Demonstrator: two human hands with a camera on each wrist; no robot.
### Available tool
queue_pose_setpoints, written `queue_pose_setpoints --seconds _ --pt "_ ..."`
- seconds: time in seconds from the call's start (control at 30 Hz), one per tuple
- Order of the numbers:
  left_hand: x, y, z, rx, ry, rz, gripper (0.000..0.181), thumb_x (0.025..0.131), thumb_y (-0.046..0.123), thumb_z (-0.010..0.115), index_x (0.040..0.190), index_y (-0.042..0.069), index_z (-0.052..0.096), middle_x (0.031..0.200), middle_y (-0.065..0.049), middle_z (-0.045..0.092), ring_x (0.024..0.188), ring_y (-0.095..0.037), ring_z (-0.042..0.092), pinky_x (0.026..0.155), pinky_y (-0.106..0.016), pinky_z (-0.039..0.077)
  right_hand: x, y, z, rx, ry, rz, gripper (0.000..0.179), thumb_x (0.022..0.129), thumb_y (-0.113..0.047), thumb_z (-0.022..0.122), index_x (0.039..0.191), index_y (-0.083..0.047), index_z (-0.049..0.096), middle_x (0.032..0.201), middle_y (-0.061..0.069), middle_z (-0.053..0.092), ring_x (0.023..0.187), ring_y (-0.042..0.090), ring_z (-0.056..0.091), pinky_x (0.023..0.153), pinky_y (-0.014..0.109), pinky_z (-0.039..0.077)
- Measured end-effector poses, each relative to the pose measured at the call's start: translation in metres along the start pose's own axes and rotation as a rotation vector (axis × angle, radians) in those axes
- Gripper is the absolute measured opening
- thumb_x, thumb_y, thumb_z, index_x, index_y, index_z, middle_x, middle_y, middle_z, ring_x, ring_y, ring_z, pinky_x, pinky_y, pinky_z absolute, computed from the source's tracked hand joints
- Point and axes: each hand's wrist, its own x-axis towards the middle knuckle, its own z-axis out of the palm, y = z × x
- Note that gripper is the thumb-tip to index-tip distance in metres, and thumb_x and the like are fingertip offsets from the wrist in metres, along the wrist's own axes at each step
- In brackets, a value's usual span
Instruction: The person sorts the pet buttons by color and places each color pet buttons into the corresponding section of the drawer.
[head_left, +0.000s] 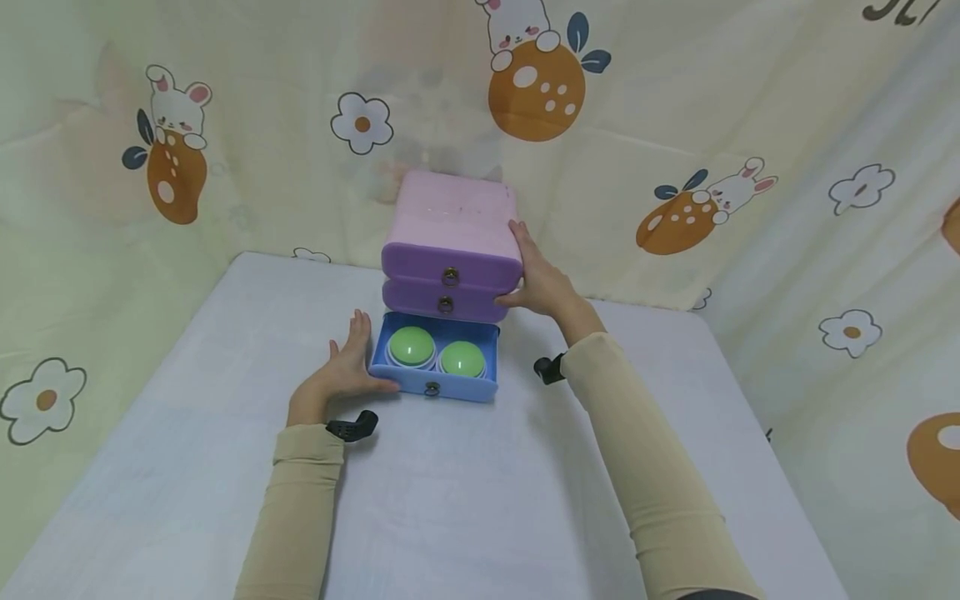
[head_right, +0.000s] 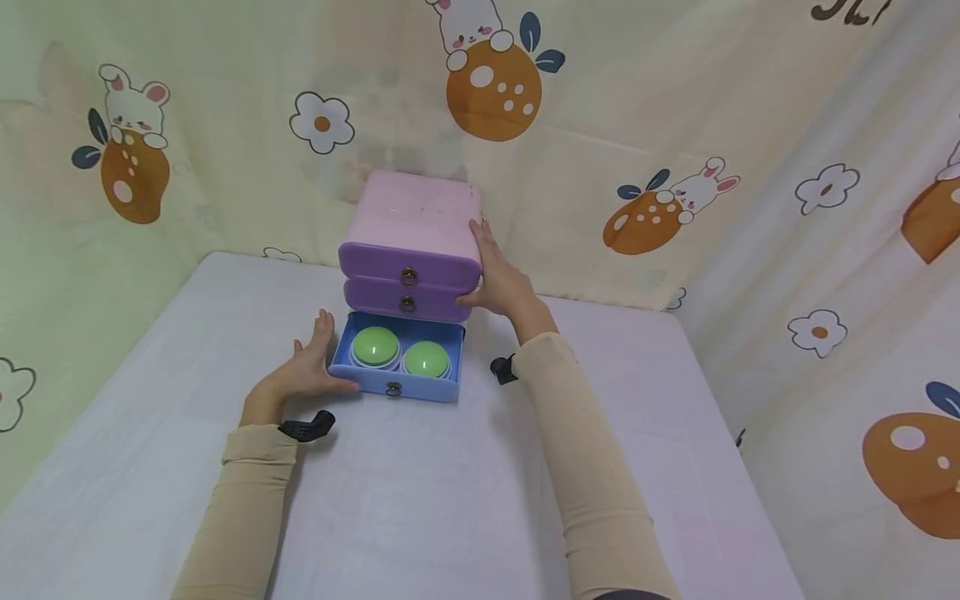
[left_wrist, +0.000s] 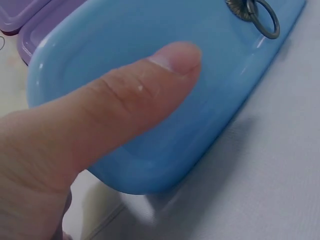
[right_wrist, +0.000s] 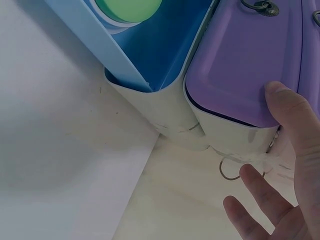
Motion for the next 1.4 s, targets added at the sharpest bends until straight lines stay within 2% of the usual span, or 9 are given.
queue_pose_setpoints --seconds 0.3,0.93,1.4 --pt "0.0026 -0.0023 0.0043 0.006 0.036 0.000 0.143 0.061 0.060 0.081 0.149 0.003 -0.016 0.157 -0.016 -0.022 0.146 -0.034 -0.015 0.111 -0.064 -0.013 -0.0002 -0.0009 -0.0003 0.002 0.003 -0.012 0.128 0.070 -0.027 0.085 0.145 -0.047 -0.016 0.157 -0.015 -0.018 0.147 0.029 0.014 0.110 0.065 0.023" --pt "0.0023 0.0036 0.0054 0.016 0.040 -0.029 0.136 0.065 0.061 0.077 0.150 0.005 -0.013 0.158 -0.013 -0.020 0.146 -0.031 -0.016 0.112 -0.063 -0.013 0.0000 -0.0017 -0.0003 -0.002 0.000 0.004 0.127 0.070 -0.026 0.084 0.146 -0.047 -0.016 0.158 -0.014 -0.017 0.147 0.029 0.014 0.111 0.065 0.022" --pt "0.0032 0.0012 0.0065 0.047 0.054 -0.030 0.136 0.065 0.066 0.074 0.150 0.004 -0.012 0.158 -0.014 -0.018 0.146 -0.033 -0.014 0.112 -0.064 -0.011 -0.0011 -0.0031 0.0004 0.000 0.003 0.008 0.127 0.071 -0.026 0.084 0.146 -0.047 -0.016 0.158 -0.013 -0.016 0.148 0.029 0.013 0.111 0.065 0.022"
